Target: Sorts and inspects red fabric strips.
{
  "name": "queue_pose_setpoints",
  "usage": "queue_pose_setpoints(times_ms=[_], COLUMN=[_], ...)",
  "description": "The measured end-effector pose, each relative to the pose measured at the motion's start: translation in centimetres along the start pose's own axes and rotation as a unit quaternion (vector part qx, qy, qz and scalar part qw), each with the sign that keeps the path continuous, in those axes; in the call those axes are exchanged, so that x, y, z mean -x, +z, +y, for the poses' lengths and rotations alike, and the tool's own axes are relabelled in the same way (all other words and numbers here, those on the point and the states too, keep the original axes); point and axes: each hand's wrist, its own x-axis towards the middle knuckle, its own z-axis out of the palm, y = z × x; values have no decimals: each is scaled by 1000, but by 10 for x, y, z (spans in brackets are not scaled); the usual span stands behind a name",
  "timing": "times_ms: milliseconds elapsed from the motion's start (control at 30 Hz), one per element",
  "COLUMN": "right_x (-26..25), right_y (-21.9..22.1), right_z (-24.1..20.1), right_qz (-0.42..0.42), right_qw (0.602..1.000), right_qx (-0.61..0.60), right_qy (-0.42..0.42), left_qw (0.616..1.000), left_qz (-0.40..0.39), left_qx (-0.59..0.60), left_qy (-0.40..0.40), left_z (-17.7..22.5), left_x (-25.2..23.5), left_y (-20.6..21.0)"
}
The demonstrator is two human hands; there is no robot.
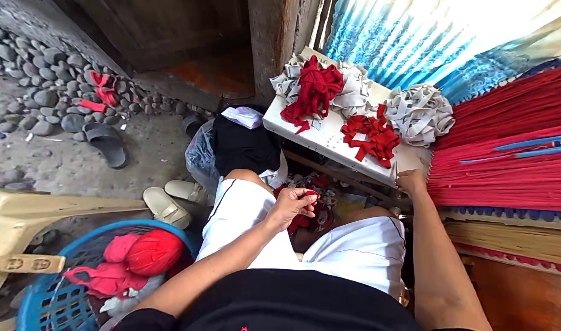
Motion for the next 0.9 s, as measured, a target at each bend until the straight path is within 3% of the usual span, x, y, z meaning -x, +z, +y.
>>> queue_pose_setpoints(times_ms=[67,167,267,400,567,900], right_x=[18,69,121,173,208,215], right_y=[-3,-7,0,20,37,39], right_z=[4,-1,-6,-9,-10,-8], right_qz=[-28,-108,-198,-286,-297,-292], right_qw=[989,941,896,853,849,849], right_qx=[-136,-270,-279,-187,-143,-118], right_qy=[-41,-171,-284,-394,-413,-424], left_qw=[1000,999,996,991,985,971], left_qz=[-17,-47,-85,-133,-167,-224], left_qx=[3,14,-6,-29,-51,-80], left_qy=[-4,-5,-10,-10,-4,-11], left_z=[1,3,4,3,1,-1], left_x=[0,1,2,3,5,6], left_y=[0,-1,-1,0,2,-1])
